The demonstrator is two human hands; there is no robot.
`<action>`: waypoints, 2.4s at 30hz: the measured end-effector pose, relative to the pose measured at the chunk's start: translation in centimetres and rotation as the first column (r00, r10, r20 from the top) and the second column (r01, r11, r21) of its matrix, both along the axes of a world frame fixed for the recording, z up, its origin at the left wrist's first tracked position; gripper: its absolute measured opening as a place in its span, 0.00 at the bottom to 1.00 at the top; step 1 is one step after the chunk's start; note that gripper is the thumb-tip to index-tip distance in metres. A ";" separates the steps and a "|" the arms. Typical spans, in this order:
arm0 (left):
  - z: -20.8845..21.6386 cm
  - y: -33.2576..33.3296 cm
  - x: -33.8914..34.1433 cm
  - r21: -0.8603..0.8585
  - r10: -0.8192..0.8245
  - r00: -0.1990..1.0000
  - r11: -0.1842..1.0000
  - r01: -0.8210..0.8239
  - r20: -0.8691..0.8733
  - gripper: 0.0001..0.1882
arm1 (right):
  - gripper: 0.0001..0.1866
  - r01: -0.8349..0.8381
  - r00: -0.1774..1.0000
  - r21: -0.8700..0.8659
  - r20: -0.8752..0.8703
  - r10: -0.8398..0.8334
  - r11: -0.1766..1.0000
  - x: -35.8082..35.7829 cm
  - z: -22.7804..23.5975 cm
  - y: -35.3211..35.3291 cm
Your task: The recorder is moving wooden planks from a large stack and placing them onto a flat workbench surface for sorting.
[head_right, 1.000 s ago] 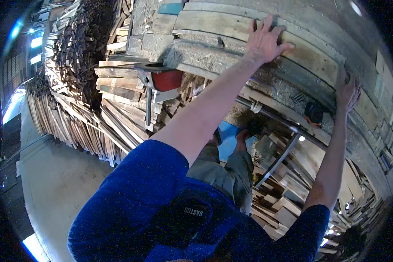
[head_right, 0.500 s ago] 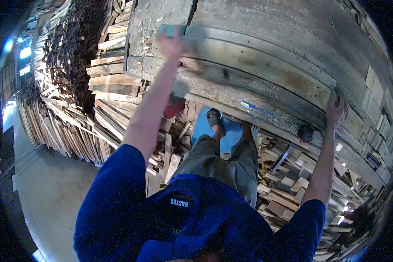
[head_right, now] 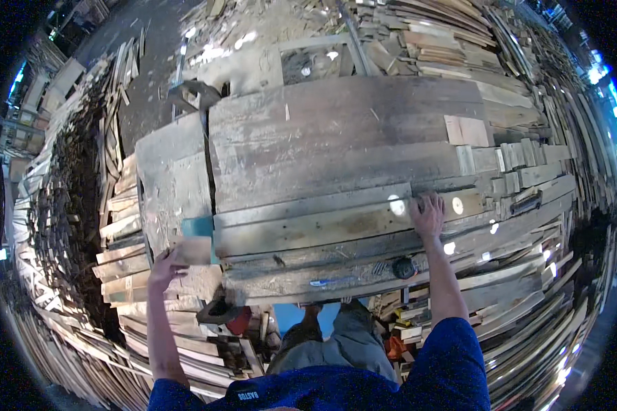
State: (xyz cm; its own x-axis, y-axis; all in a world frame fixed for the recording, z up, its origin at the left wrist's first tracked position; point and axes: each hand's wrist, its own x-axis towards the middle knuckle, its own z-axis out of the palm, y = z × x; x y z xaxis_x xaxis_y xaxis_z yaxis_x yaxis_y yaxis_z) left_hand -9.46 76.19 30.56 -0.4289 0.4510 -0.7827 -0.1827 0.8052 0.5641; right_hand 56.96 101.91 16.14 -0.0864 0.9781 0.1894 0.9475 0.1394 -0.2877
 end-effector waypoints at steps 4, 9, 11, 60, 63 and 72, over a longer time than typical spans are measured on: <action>7.0 2.0 4.2 -0.052 -0.861 0.421 0.424 0.904 0.286 0.31 | 0.23 -0.005 0.998 -0.060 -0.061 0.002 0.998 -1.7 -0.8 0.4; 15.5 12.9 13.1 0.080 -0.925 0.369 0.363 0.928 -0.086 0.21 | 0.29 0.054 0.999 -0.015 0.006 -0.053 0.998 -1.0 -0.1 -0.8; 19.3 17.9 15.2 0.732 -0.040 0.984 0.664 0.156 -0.173 0.18 | 0.30 0.039 0.998 0.034 0.051 -0.041 0.999 -1.2 -0.4 -0.6; -28.5 -54.0 2.9 -0.161 0.286 0.948 0.938 -0.306 -0.139 0.24 | 0.28 -0.719 0.460 -0.678 -0.301 0.835 0.151 -53.7 10.7 -33.9; -32.7 -60.5 -0.7 -0.228 -0.280 0.708 0.959 0.170 -0.648 0.24 | 0.21 -0.765 0.533 -0.606 -0.405 0.743 0.218 -54.0 9.8 -38.1; -40.5 -37.1 -19.6 0.091 0.857 0.419 0.412 -0.907 0.299 0.19 | 0.08 -0.659 0.714 -0.571 -0.271 0.646 0.489 -55.4 11.1 -38.3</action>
